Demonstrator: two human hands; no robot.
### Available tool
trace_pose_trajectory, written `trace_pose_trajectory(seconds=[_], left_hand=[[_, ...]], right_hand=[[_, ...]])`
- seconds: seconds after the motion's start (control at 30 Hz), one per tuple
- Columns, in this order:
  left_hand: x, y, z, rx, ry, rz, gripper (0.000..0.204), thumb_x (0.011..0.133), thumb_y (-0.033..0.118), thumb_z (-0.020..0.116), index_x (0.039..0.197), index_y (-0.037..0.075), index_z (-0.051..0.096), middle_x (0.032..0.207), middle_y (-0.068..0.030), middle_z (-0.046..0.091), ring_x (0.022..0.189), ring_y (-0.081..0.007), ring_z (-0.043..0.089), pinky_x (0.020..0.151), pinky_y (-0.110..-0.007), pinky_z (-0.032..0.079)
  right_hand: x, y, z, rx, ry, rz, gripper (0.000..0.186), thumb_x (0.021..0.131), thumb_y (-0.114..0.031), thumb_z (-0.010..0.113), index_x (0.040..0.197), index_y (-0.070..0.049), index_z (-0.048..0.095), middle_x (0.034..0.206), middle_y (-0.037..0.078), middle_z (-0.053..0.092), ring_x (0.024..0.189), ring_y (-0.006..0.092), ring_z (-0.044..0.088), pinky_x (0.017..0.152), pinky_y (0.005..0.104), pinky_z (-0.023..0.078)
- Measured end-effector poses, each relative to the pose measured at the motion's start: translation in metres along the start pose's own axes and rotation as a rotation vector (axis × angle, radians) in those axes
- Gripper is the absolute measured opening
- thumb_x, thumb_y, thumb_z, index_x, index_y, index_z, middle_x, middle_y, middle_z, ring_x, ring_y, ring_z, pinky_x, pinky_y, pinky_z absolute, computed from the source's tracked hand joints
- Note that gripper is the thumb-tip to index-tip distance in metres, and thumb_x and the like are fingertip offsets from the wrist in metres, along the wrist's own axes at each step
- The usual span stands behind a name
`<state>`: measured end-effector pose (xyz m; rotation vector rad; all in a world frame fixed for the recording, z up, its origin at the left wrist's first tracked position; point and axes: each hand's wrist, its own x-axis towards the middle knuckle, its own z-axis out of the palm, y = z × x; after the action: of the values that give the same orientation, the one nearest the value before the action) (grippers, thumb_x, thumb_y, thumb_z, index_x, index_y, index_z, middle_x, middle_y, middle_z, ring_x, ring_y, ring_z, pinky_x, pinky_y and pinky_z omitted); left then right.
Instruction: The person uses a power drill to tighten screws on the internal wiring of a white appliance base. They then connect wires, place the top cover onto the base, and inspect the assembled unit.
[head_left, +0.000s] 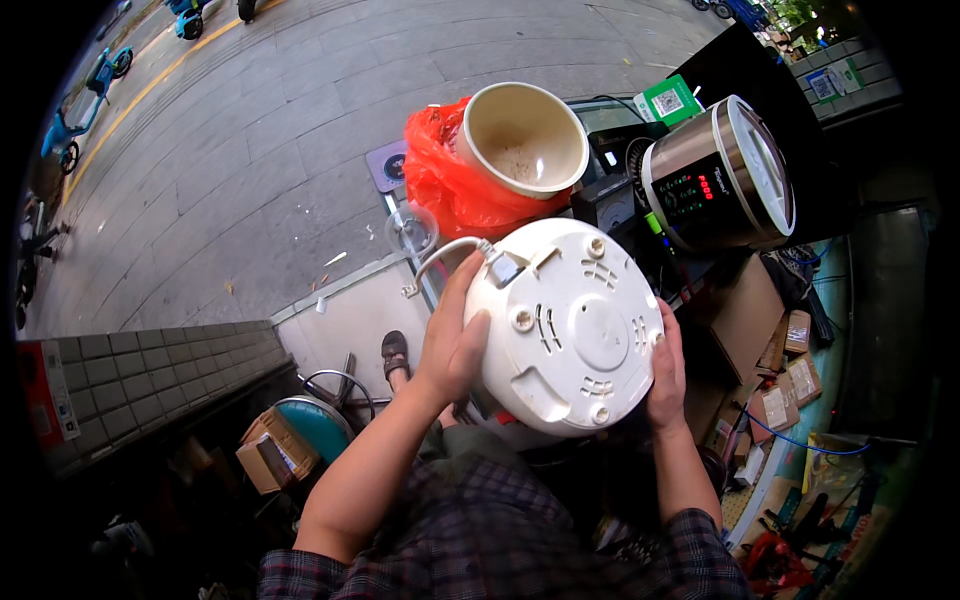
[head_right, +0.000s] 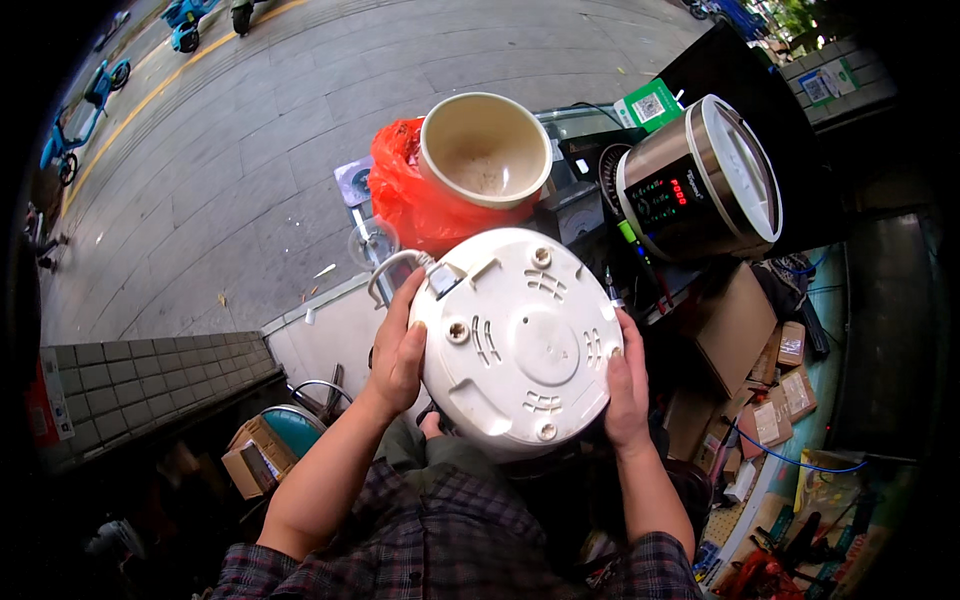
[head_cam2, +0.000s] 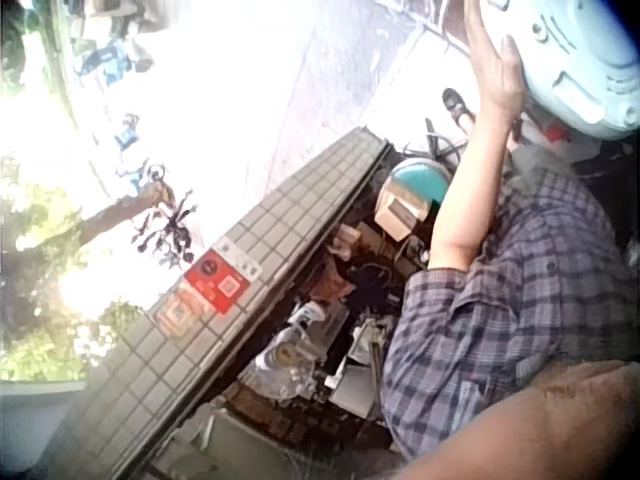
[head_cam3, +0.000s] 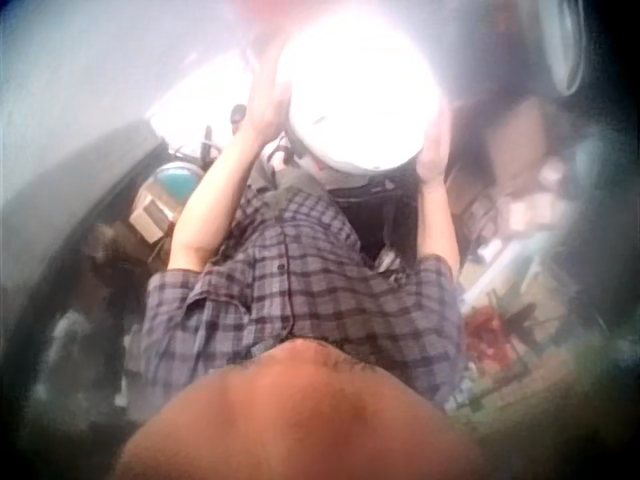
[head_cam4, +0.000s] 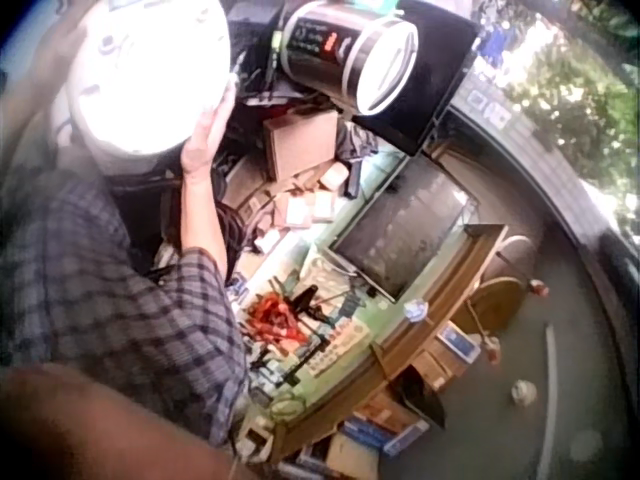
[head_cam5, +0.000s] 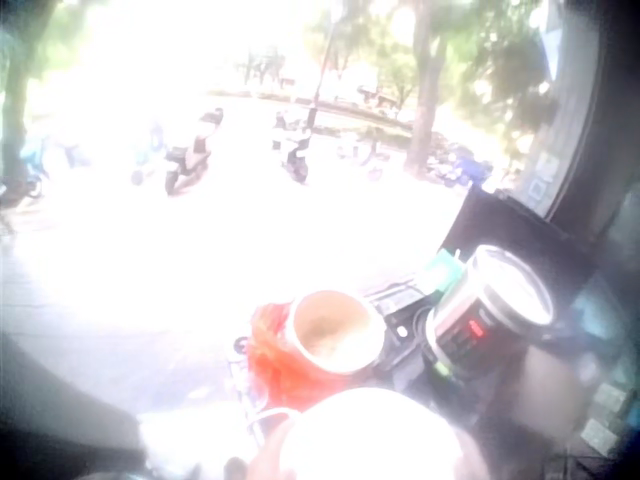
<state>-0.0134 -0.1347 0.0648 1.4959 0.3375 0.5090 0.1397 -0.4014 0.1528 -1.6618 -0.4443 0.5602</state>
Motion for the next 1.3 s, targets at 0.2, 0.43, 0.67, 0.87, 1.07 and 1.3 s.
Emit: trace_pose_trajectory(seconds=[0.2,0.43,0.67,0.87,1.07,1.3], left_hand=[[0.006,0.019,-0.002,0.066,-0.061,-0.040,0.101,0.094,0.051,0.067,0.165,-0.008,0.027,0.166,-0.0312,0.039,0.154,-0.0424,0.040,0.128,-0.047,0.029],[0.005,0.025,-0.002,0.167,-0.106,-0.035,0.115,0.090,0.057,0.074,0.165,-0.013,0.023,0.171,-0.0312,0.032,0.158,-0.0403,0.035,0.129,-0.049,0.026],[0.005,0.016,0.002,0.308,-0.055,0.121,0.110,0.092,0.052,0.075,0.165,-0.014,0.024,0.165,-0.0378,0.038,0.151,-0.0475,0.045,0.126,-0.053,0.033],[0.007,0.017,0.000,0.265,-0.089,0.146,0.110,0.094,0.052,0.074,0.165,-0.014,0.023,0.165,-0.0423,0.035,0.154,-0.0521,0.039,0.127,-0.056,0.030],[0.013,0.015,-0.002,0.241,-0.105,0.158,0.107,0.090,0.047,0.076,0.162,-0.015,0.026,0.162,-0.0422,0.037,0.152,-0.0558,0.040,0.127,-0.062,0.027],[0.021,0.020,-0.006,0.281,-0.148,0.177,0.104,0.083,0.038,0.081,0.158,-0.014,0.031,0.156,-0.0427,0.044,0.144,-0.0616,0.045,0.124,-0.068,0.030]], right_hand=[[0.009,-0.017,-0.005,-0.116,-0.029,0.086,0.081,0.103,-0.037,0.064,0.166,0.002,0.030,0.157,0.017,0.050,0.145,0.0245,0.049,0.124,0.0388,0.035],[0.025,-0.035,-0.001,-0.217,-0.007,0.252,0.076,0.103,-0.031,0.064,0.166,0.001,0.034,0.157,0.018,0.052,0.144,0.0252,0.050,0.123,0.0382,0.036],[0.023,-0.043,0.009,-0.227,0.054,0.289,0.073,0.104,-0.023,0.059,0.167,0.003,0.032,0.159,0.019,0.050,0.145,0.0251,0.049,0.124,0.0383,0.035],[0.020,-0.040,0.012,-0.200,0.088,0.278,0.073,0.106,-0.024,0.056,0.167,0.006,0.030,0.162,0.019,0.047,0.147,0.0256,0.048,0.125,0.0385,0.033],[0.021,-0.042,0.018,-0.180,0.136,0.283,0.068,0.107,-0.022,0.050,0.166,0.008,0.032,0.164,0.021,0.047,0.149,0.0268,0.046,0.127,0.0387,0.031],[0.014,-0.046,0.023,-0.241,0.192,0.271,0.065,0.108,-0.023,0.044,0.164,0.009,0.036,0.161,0.023,0.050,0.148,0.0284,0.049,0.126,0.0392,0.033]])
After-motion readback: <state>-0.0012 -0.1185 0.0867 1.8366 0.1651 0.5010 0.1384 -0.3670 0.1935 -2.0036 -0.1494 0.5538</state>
